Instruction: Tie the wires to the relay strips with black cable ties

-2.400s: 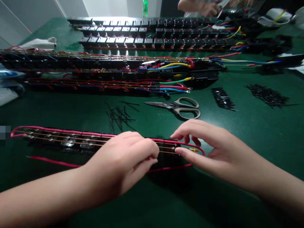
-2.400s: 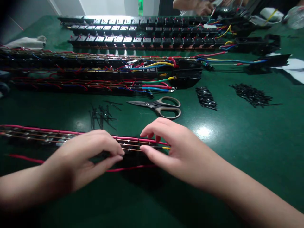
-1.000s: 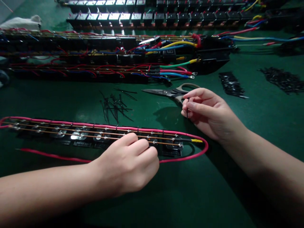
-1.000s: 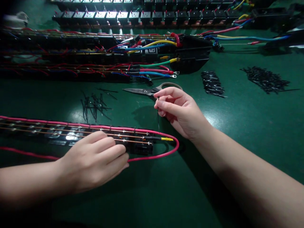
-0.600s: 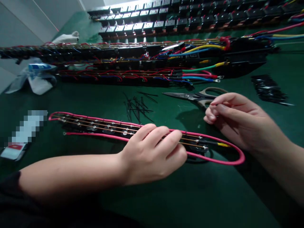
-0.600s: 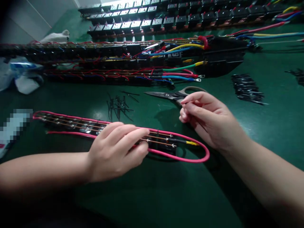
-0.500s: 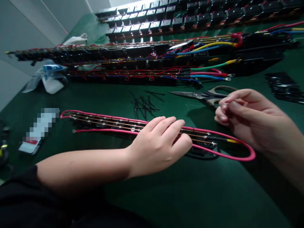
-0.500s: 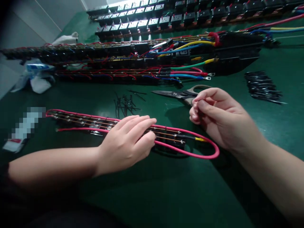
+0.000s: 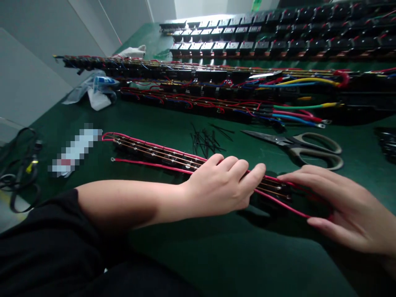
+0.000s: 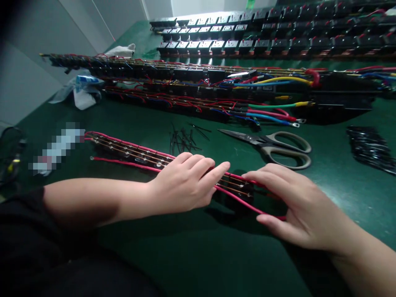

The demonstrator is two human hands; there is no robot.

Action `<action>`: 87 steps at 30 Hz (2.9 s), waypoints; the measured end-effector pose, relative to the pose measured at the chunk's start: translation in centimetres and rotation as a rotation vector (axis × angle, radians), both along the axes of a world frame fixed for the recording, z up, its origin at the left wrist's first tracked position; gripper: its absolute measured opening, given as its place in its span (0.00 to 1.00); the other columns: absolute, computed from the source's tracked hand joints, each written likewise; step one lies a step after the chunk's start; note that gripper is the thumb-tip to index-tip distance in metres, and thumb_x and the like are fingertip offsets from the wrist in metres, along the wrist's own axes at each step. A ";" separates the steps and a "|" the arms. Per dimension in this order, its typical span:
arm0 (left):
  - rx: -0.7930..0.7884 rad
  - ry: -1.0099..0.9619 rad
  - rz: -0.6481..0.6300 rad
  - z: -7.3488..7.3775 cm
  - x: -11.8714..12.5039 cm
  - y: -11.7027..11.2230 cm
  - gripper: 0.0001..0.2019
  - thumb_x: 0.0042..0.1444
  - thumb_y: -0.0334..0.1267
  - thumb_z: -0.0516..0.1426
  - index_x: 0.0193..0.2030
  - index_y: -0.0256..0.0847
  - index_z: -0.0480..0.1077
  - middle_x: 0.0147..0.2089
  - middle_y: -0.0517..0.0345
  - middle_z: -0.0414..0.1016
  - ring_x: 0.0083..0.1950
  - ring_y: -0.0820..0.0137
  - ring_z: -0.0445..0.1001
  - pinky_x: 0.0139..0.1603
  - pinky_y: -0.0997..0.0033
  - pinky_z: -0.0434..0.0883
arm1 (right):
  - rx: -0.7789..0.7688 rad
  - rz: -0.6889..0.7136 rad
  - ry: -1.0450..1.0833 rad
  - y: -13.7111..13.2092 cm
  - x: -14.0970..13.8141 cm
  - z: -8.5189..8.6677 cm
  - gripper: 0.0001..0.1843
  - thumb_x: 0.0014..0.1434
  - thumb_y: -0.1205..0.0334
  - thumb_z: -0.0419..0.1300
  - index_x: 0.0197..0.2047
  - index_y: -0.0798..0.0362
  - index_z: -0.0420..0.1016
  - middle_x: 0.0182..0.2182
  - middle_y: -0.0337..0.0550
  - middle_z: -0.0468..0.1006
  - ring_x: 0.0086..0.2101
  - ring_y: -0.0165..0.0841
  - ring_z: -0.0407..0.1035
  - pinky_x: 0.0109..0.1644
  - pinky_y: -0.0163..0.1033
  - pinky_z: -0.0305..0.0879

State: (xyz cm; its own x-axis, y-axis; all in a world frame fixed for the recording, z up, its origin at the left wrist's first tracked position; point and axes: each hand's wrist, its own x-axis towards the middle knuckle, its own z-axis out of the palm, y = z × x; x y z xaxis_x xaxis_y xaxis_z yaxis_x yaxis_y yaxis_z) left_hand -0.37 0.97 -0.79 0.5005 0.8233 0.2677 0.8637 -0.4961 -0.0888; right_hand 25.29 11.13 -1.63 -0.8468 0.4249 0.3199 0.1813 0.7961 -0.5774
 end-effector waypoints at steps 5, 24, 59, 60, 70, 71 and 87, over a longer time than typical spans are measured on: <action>-0.089 -0.002 0.031 0.5 -0.4 0.3 0.16 0.69 0.37 0.47 0.57 0.35 0.69 0.49 0.47 0.76 0.47 0.58 0.74 0.45 0.58 0.69 | 0.097 0.052 -0.045 0.3 -0.6 0.4 0.35 0.54 0.52 0.70 0.64 0.43 0.68 0.40 0.49 0.82 0.35 0.44 0.77 0.35 0.45 0.73; -0.202 -0.182 0.036 0.7 -0.5 0.2 0.15 0.72 0.41 0.47 0.55 0.37 0.68 0.53 0.48 0.79 0.50 0.58 0.76 0.45 0.58 0.71 | -0.343 0.001 -0.014 0.3 -0.3 0.0 0.23 0.57 0.61 0.69 0.56 0.44 0.77 0.45 0.42 0.85 0.38 0.39 0.81 0.40 0.41 0.79; -0.113 -0.165 -0.021 0.2 -0.4 0.2 0.12 0.71 0.37 0.50 0.56 0.35 0.67 0.50 0.48 0.79 0.47 0.56 0.78 0.42 0.57 0.73 | -0.534 -0.212 0.076 0.1 -0.4 0.3 0.03 0.66 0.65 0.57 0.39 0.49 0.71 0.29 0.36 0.70 0.27 0.29 0.64 0.28 0.34 0.60; -0.112 -0.168 -0.022 0.2 -0.4 0.2 0.13 0.71 0.37 0.50 0.57 0.35 0.67 0.50 0.48 0.79 0.47 0.56 0.78 0.43 0.57 0.73 | -0.543 -0.237 0.091 0.0 -0.6 0.4 0.03 0.67 0.64 0.56 0.40 0.49 0.71 0.30 0.37 0.71 0.28 0.30 0.65 0.29 0.34 0.62; -0.080 -0.158 -0.044 0.0 -0.4 0.3 0.13 0.70 0.38 0.52 0.56 0.34 0.68 0.50 0.47 0.80 0.46 0.57 0.78 0.43 0.57 0.73 | -0.335 -0.501 0.331 -0.7 -1.4 1.7 0.04 0.63 0.64 0.65 0.39 0.45 0.79 0.35 0.39 0.76 0.35 0.32 0.69 0.37 0.38 0.66; -0.074 -0.160 -0.045 0.0 -0.3 0.3 0.13 0.70 0.38 0.53 0.56 0.33 0.68 0.50 0.47 0.80 0.46 0.57 0.78 0.43 0.57 0.73 | -0.354 -0.545 0.362 -0.8 -1.6 1.8 0.03 0.63 0.64 0.66 0.39 0.45 0.79 0.35 0.39 0.77 0.34 0.31 0.69 0.36 0.38 0.66; -0.022 -0.189 -0.110 0.3 1.4 -0.6 0.13 0.71 0.38 0.52 0.54 0.32 0.70 0.49 0.47 0.81 0.50 0.58 0.78 0.47 0.58 0.77 | -0.821 -0.551 0.430 -2.3 -2.6 3.8 0.06 0.54 0.61 0.73 0.33 0.49 0.80 0.30 0.37 0.80 0.27 0.27 0.71 0.30 0.35 0.70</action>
